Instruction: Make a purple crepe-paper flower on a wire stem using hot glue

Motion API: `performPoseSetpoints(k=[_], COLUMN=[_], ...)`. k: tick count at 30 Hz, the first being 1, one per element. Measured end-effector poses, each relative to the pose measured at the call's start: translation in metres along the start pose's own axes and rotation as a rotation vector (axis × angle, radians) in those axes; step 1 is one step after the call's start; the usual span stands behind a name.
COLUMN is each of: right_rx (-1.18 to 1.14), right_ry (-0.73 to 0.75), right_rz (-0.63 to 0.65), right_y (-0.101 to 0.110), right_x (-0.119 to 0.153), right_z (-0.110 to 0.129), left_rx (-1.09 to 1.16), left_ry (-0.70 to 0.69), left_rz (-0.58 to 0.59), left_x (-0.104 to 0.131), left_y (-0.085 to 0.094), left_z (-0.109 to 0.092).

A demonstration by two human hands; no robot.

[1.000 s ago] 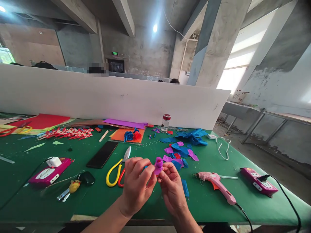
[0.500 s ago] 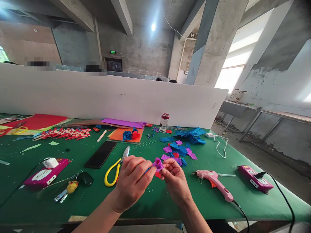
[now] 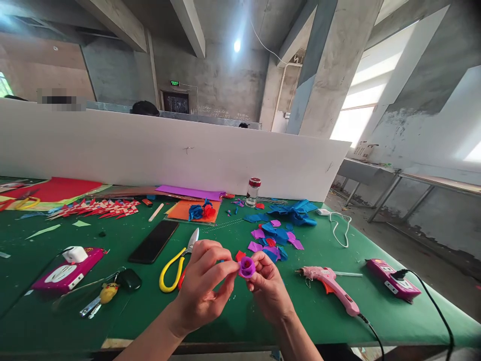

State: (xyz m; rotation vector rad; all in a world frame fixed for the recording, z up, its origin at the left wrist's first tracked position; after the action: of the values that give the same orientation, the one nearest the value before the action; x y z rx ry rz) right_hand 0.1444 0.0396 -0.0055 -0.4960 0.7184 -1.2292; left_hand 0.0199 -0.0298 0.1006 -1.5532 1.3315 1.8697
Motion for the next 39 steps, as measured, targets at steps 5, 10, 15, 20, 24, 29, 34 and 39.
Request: performPoseSetpoints(k=[5,10,15,20,24,29,34,39], right_rx=[-0.031,-0.056,-0.067,-0.053,-0.048,-0.047,-0.031,-0.006], right_ry=[0.020,0.024,0.036,0.040,0.040,0.041,0.053,0.061], right_rz=[0.027,0.066,0.101,0.131,0.131,0.134,0.122,0.122], right_y=[-0.001,0.000,-0.002,-0.001,0.000,-0.001,0.001,0.001], right_x=[0.000,0.000,0.000,0.000,-0.001,-0.001,-0.002,-0.001], right_z=[0.000,-0.004,-0.003,-0.002,-0.003,-0.004,0.000,0.003], left_rx=[-0.106,-0.103,-0.073,-0.060,-0.077,-0.072,-0.085,-0.103], left_ry=[-0.061,-0.124,-0.172,-0.205,-0.192,-0.195,-0.201,-0.204], left_rz=[-0.036,-0.095,-0.065,-0.048,-0.047,-0.039,-0.028,-0.030], left_x=[-0.001,0.003,0.004,0.003,0.002,0.001,0.003,0.002], left_y=[0.001,0.004,0.005,0.006,0.006,0.005,0.004,0.006], left_z=[-0.006,-0.010,-0.013,-0.019,-0.020,-0.021,-0.019,-0.019])
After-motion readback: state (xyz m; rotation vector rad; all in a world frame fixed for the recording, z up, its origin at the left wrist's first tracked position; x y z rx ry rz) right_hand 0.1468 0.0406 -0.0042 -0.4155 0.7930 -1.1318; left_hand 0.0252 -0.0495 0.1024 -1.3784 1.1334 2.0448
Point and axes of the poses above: each hand's wrist, its own x-axis away from the middle knuckle, its own y-axis out of the back of the hand, z = x × y, the point moved 8 cm from there along -x, towards the middle knuckle, and after that the axes turned 4 degrees about -x, right-handed, at the moved point
